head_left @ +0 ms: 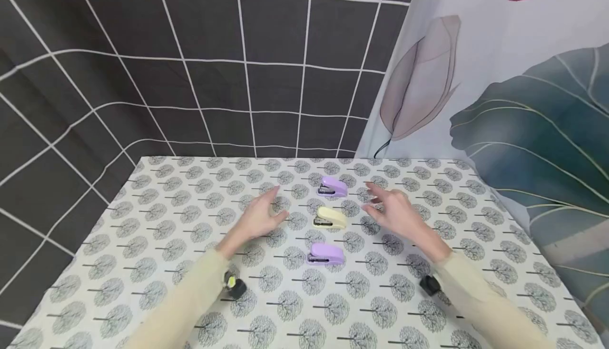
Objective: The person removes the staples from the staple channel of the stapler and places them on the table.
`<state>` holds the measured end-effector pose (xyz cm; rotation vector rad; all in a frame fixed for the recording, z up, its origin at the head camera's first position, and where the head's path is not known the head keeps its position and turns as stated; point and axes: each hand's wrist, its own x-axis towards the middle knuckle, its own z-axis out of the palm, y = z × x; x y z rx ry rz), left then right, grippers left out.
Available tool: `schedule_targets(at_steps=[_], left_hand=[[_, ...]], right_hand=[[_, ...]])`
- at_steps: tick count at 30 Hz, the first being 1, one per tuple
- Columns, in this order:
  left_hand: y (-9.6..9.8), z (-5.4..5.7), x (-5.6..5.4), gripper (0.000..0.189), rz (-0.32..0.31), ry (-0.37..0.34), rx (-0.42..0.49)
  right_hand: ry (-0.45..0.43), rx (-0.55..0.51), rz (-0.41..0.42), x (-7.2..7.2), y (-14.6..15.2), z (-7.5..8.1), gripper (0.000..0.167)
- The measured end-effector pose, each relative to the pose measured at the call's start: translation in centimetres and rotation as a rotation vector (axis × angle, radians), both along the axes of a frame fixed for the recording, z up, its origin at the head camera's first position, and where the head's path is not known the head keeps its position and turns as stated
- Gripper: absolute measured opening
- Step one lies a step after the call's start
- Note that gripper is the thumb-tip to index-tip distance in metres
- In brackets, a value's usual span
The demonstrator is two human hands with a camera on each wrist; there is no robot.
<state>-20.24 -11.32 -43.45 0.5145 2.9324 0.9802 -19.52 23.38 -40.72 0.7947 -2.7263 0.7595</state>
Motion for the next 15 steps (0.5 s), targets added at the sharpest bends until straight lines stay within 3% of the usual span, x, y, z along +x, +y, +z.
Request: schedule_targets(at_steps=[2, 6, 10, 15], left_hand=[[1.7, -0.5, -1.6, 0.062, -0.002, -0.036, 0.131], [4.8, -1.4, -4.3, 0.046, 0.004, -0.074, 0.247], [7.0, -1.6, -6.1, 0.047, -0.013, -0.053, 0.251], [8.5, -2.0, -7.4, 0.044, -0.053, -0.025, 0.247]], right_hand=[[-0.002, -0.066, 0.034, -1.5, -1.8, -0.1, 0.046], [-0.012, -0.044, 0.046, -4.1, -5.2, 0.0, 0.037], [0.011, 0.076, 0.055, -6.0, -7.2, 0.2, 0.04], [-0.011, 0.156, 0.093, -7.3, -8.0, 0.1, 0.041]])
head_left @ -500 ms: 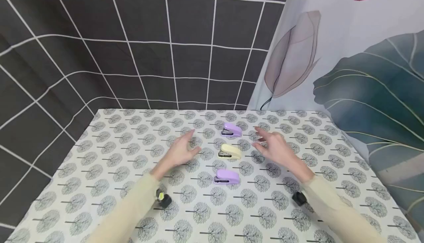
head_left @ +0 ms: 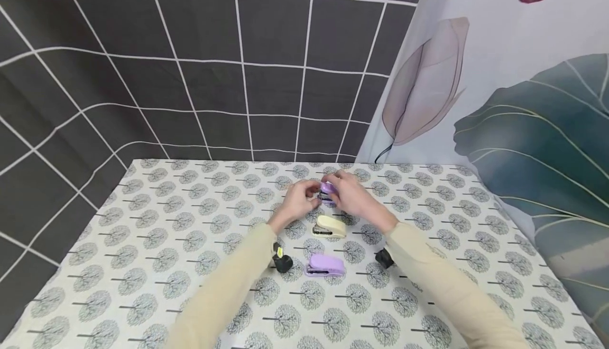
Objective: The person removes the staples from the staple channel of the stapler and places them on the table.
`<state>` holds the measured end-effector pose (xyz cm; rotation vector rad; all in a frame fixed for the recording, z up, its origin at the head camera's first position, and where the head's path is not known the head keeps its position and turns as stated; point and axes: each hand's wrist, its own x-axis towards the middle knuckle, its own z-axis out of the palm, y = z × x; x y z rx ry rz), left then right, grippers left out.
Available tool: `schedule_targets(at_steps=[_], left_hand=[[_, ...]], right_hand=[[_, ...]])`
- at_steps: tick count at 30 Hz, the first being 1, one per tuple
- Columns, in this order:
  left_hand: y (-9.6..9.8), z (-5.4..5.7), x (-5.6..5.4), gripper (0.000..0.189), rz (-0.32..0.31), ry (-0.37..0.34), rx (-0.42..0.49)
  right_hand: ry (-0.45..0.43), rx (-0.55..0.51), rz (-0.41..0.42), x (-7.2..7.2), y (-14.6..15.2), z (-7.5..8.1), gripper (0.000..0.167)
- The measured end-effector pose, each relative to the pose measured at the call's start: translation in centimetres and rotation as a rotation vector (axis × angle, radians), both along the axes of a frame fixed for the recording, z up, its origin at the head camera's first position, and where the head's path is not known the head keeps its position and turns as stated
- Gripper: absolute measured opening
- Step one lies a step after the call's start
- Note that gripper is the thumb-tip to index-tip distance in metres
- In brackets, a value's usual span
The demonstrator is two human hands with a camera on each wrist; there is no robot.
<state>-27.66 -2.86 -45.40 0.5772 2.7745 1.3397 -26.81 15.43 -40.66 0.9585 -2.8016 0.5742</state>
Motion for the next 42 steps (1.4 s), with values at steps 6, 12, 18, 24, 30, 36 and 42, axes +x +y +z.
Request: schedule_targets(at_steps=[6, 12, 18, 24, 30, 36, 42], left_hand=[[0.4, -1.0, -0.6, 0.03, 0.0, 0.043, 0.008], [0.5, -1.6, -0.8, 0.022, 0.006, 0.064, 0.002], [0.5, -1.6, -0.7, 0.021, 0.01, 0.05, -0.019], [0.6, -1.3, -0.6, 0.021, 0.022, 0.037, -0.053], [0.9, -0.9, -0.6, 0.023, 0.028, 0.024, -0.06], [1.2, -1.1, -0.7, 0.025, 0.021, 0.033, -0.055], [0.8, -1.5, -0.9, 0.024, 0.037, 0.073, -0.047]], right_hand=[[0.01, 0.013, 0.021, -0.6, -0.3, -0.1, 0.037], [-0.005, 0.044, 0.007, -0.6, -0.4, 0.1, 0.037], [-0.003, 0.036, 0.012, -0.5, -0.4, 0.0, 0.036], [-0.015, 0.023, 0.016, -0.5, -0.5, 0.0, 0.037], [-0.035, 0.02, 0.005, -0.5, -0.2, 0.1, 0.04], [-0.035, -0.053, 0.003, -0.4, 0.9, 0.5, 0.039], [-0.044, -0.138, 0.054, -0.7, 2.0, 0.2, 0.039]])
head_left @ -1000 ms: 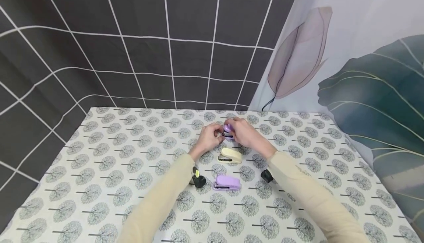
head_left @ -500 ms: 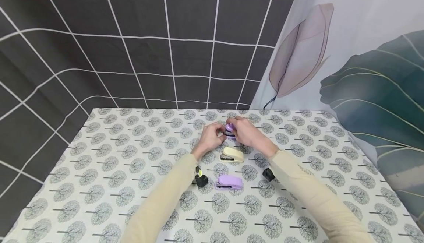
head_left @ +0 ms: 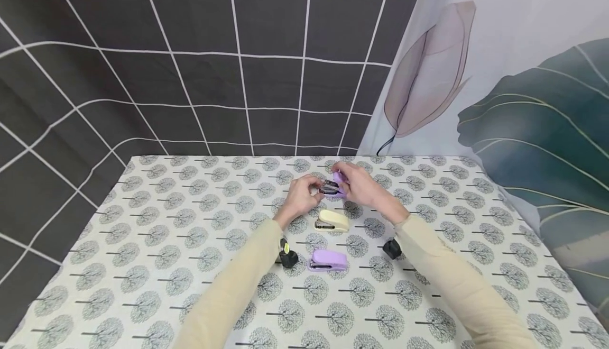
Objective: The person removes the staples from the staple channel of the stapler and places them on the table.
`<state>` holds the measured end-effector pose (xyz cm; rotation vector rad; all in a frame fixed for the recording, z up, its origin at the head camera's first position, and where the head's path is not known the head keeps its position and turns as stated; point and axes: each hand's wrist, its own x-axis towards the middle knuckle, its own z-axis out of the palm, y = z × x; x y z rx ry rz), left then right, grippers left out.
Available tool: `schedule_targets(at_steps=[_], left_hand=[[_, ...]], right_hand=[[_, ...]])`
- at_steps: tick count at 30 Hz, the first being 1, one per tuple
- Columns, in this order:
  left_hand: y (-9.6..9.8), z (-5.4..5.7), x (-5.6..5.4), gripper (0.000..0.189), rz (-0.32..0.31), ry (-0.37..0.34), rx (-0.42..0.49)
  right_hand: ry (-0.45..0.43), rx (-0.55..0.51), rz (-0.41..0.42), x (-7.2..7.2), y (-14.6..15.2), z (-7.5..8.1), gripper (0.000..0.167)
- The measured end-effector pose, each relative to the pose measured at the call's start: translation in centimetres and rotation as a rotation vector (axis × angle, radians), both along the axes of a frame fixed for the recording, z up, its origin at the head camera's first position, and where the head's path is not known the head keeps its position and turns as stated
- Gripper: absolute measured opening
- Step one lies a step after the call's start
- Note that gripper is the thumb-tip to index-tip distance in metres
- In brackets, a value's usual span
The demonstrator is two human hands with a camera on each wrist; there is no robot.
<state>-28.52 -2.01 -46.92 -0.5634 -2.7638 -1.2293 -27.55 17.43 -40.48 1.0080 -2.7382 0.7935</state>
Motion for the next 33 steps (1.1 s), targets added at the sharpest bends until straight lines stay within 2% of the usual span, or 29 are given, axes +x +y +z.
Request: schedule_targets(at_steps=[11, 20, 28, 33], left_hand=[[0.0, 0.3, 0.3, 0.027, -0.002, -0.049, -0.002], [0.0, 0.2, 0.3, 0.027, -0.007, -0.028, -0.012], [-0.1, 0.3, 0.4, 0.027, -0.005, 0.005, -0.019], [0.0, 0.4, 0.6, 0.028, -0.013, -0.014, -0.015]], right_hand=[[-0.109, -0.087, -0.048, 0.4, 1.3, -0.2, 0.038], [-0.144, -0.18, -0.069, 0.6, 2.3, -0.9, 0.037], [-0.128, -0.243, -0.095, 0.6, 2.9, -1.6, 0.035], [-0.154, -0.284, -0.115, 0.8, 3.4, -2.1, 0.034]])
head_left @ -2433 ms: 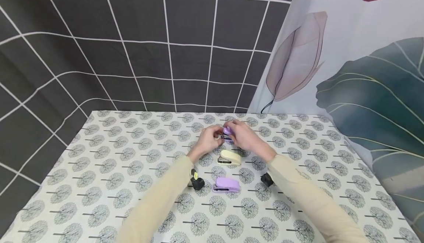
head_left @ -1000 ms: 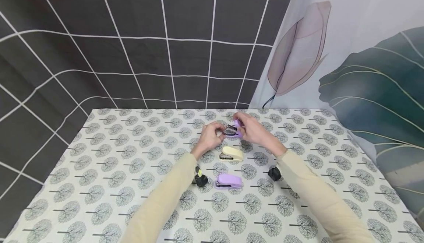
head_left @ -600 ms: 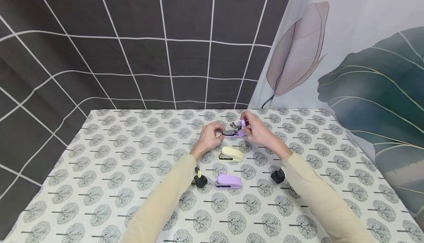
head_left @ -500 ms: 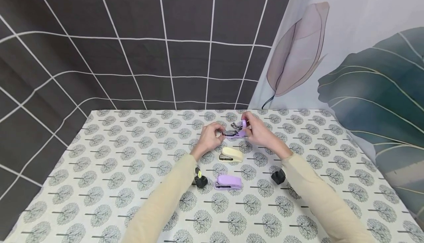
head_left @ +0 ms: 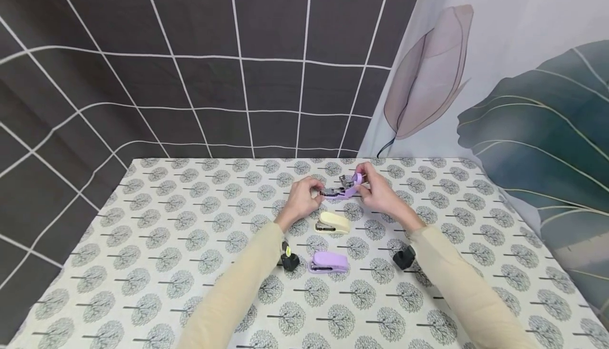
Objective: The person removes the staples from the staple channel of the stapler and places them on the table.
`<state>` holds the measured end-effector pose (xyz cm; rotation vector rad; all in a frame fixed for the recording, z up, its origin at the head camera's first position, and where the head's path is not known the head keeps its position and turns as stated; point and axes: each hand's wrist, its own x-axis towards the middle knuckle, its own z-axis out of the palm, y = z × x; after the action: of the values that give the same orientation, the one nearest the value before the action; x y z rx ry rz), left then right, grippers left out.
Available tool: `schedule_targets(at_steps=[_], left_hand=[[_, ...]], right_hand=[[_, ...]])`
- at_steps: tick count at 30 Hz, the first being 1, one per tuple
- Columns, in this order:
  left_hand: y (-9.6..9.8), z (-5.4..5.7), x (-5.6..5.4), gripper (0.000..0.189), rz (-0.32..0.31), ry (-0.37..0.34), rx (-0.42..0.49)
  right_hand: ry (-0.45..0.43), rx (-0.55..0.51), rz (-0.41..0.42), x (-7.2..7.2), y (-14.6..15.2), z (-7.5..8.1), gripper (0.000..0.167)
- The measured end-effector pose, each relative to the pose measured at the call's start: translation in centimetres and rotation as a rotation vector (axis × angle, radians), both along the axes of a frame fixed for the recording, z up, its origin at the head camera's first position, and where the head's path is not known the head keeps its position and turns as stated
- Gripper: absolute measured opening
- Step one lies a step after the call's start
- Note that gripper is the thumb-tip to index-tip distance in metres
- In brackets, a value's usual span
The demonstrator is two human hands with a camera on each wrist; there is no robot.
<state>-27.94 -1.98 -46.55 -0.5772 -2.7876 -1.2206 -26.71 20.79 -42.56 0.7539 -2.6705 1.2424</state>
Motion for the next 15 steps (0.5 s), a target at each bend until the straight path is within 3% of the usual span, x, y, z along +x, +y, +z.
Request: schedule_targets(at_steps=[15], left_hand=[[0.15, 0.21, 0.19, 0.029, -0.001, -0.015, -0.005]], right_hand=[[-0.076, -0.098, -0.021, 0.21, 1.04, -0.99, 0.031]])
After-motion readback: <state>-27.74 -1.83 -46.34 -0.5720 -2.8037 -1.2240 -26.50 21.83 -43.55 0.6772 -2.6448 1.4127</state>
